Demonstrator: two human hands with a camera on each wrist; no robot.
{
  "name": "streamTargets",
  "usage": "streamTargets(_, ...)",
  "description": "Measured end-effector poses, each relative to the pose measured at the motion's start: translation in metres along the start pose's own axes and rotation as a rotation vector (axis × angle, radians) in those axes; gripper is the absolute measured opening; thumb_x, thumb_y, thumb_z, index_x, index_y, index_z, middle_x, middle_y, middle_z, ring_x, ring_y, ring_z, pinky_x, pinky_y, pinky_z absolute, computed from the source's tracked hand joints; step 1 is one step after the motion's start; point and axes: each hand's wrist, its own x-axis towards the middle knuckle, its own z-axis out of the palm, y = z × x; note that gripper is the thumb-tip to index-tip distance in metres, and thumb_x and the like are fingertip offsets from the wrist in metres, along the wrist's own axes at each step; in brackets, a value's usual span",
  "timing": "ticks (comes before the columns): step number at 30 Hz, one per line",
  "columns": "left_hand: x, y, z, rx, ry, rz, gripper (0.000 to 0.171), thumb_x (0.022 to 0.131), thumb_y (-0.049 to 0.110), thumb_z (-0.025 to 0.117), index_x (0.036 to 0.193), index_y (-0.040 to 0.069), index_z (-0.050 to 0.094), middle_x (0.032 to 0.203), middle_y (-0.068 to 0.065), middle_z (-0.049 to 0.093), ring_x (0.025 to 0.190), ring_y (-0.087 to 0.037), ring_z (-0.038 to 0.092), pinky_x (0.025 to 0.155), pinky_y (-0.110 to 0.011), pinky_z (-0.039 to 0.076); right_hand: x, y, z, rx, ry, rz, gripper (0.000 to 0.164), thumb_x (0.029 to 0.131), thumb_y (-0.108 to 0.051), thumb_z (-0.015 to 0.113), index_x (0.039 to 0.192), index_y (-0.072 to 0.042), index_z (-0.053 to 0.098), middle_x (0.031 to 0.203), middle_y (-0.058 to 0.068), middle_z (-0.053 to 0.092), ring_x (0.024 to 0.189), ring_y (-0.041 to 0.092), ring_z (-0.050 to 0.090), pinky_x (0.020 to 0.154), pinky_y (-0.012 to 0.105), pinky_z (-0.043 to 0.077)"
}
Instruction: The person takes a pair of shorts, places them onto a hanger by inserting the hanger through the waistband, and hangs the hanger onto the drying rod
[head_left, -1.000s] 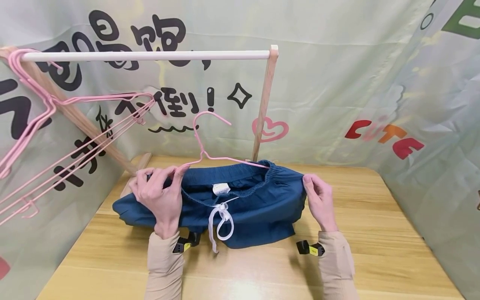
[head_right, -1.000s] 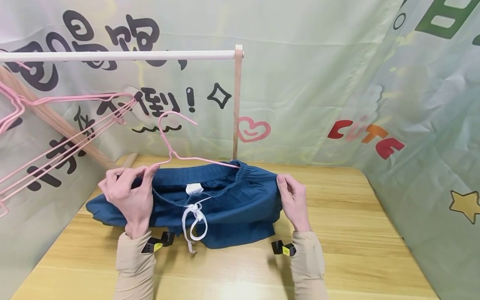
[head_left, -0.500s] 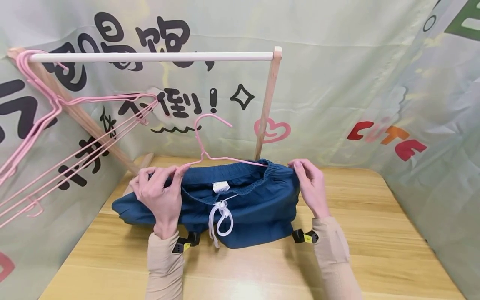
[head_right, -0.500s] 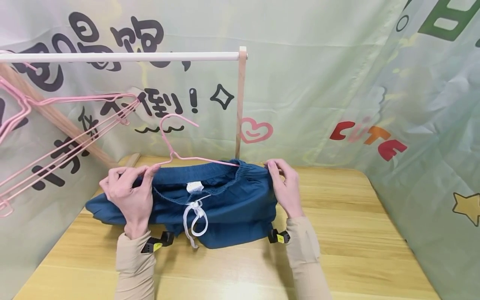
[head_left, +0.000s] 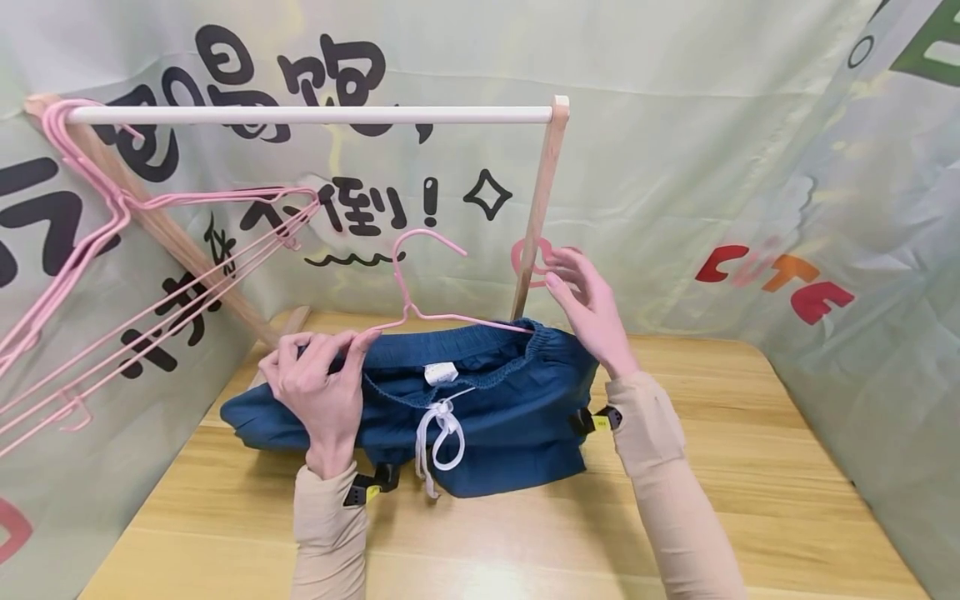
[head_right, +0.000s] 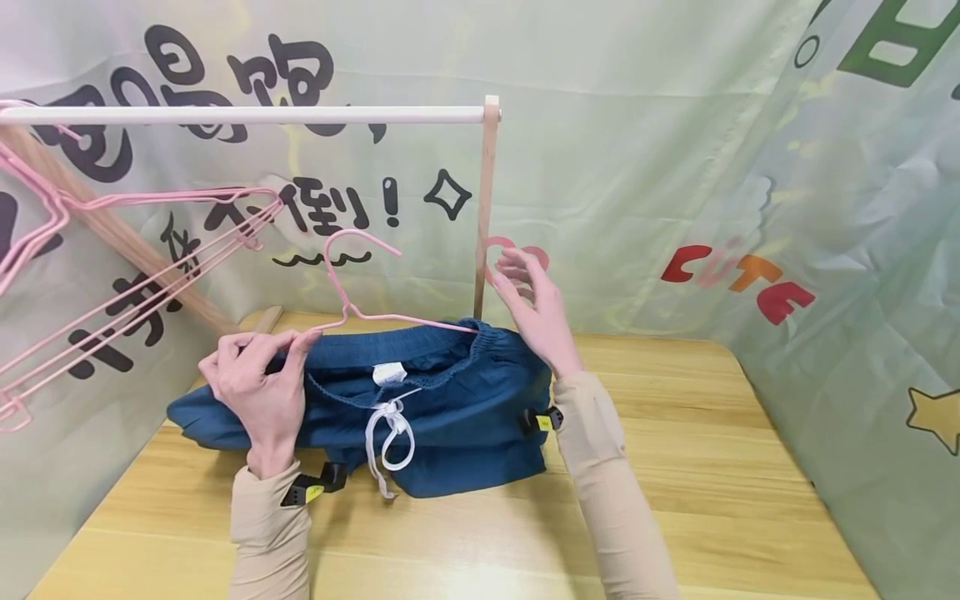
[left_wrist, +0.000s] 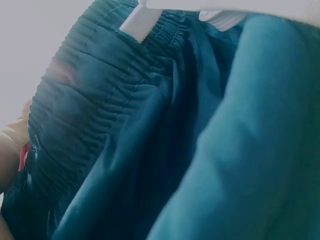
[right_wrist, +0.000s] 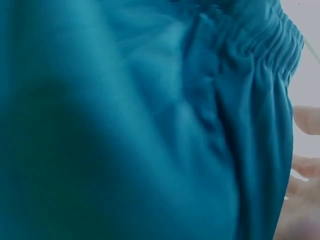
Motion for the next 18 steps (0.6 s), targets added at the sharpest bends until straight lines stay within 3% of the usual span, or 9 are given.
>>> streamTargets(3,0.0,0.0,-0.001,0.004,-0.011,-0.002,0.043,0.084,0.05,0.075,0.074,0.009,0.077,0.068,-0.011,0.071,0.082,-0.036,0.057,0.087,-0.053,0.027,0.014,-0.006,0.005,0.022,-0.012,0.015,0.05,0.104,-0.017,0.054,0.151,-0.006,0.039,0.147,0.017,0.051,0.137,0.029,0.05,0.117,0.051,0.038)
streamTargets(6,0.0,-0.001,-0.001,0.007,-0.019,-0.004,0.043,0.084,0.05,0.075,0.075,0.009,0.077,0.068,-0.011,0.072,0.082,-0.036,0.057,0.087,-0.054,0.027,0.026,-0.008,0.011,0.067,-0.012,0.016,0.054,0.104,-0.018,0.054,0.154,-0.008,0.035,0.15,0.016,0.047,0.141,0.03,0.046,0.12,0.051,0.034)
streamTargets(10,0.001,-0.001,-0.002,0.006,-0.029,-0.009,0.042,0.084,0.05,0.075,0.075,0.009,0.078,0.069,-0.011,0.072,0.082,-0.036,0.057,0.087,-0.054,0.027,0.041,-0.007,0.018,0.14,-0.017,-0.012,0.052,0.105,-0.017,0.051,0.153,-0.007,0.035,0.148,0.021,0.046,0.141,0.035,0.048,0.116,0.052,0.038)
streamTargets(13,0.001,-0.002,-0.002,0.007,-0.034,-0.014,0.042,0.084,0.05,0.075,0.075,0.008,0.077,0.069,-0.012,0.072,0.082,-0.036,0.057,0.087,-0.053,0.027,0.048,-0.003,0.022,0.158,-0.005,-0.039,0.046,0.106,-0.017,0.051,0.149,-0.005,0.04,0.138,0.02,0.054,0.135,0.038,0.053,0.112,0.052,0.043)
streamTargets(18,0.0,-0.002,-0.001,0.011,-0.039,-0.016,0.042,0.084,0.049,0.075,0.075,0.008,0.077,0.069,-0.012,0.072,0.082,-0.035,0.057,0.087,-0.053,0.027,0.054,0.001,0.026,0.153,0.048,-0.07,0.037,0.104,-0.015,0.054,0.137,0.003,0.052,0.11,0.005,0.063,0.106,0.019,0.064,0.101,0.036,0.049)
